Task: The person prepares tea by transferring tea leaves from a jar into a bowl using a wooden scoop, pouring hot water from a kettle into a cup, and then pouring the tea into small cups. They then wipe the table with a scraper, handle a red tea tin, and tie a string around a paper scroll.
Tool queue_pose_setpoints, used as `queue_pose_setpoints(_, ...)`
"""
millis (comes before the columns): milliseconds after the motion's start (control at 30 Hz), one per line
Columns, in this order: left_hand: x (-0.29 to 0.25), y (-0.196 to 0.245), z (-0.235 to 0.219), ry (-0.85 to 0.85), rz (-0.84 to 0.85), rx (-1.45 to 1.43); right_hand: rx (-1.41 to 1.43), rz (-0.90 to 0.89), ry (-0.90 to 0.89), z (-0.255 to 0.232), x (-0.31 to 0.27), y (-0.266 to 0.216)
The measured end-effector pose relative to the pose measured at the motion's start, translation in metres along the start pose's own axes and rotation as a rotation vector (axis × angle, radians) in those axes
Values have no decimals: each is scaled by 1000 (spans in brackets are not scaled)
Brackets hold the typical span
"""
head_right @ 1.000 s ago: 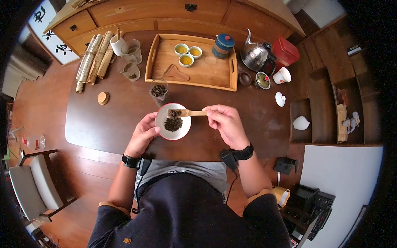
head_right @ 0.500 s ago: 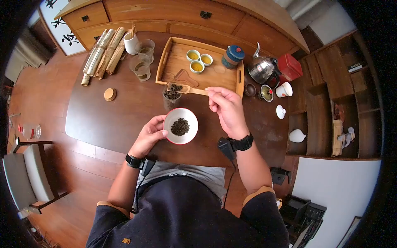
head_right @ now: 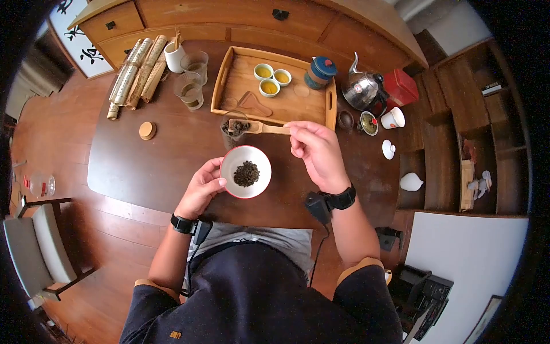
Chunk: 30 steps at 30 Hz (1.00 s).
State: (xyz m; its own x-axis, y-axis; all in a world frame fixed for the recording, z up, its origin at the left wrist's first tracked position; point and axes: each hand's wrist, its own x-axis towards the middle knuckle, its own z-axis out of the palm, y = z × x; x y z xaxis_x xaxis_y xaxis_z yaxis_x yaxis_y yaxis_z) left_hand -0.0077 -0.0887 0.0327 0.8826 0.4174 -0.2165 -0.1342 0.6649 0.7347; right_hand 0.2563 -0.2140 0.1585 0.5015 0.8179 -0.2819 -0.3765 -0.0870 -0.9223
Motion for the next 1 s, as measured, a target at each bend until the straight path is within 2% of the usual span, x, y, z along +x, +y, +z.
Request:
queue_pose_setpoints(233, -3, 1, -1, -2, -22, -31, -67, 13, -60, -12, -28, -13)
queue_pose_setpoints(333, -1, 1, 0, -14, -28, -16, -198, 15, -47, -20, -32, -10)
queue_pose_setpoints(633, 0, -1, -2, -29, -47, 4, -156, 85, -32, -30, -40, 15)
queue_pose_setpoints(867, -6, 5, 2, -55, -114, 5, -147, 77, -53, -21, -55, -13)
queue_pose_setpoints(1000, -14, 14, 14, -134, -103, 15, -96, 77, -133, -15, -72, -41)
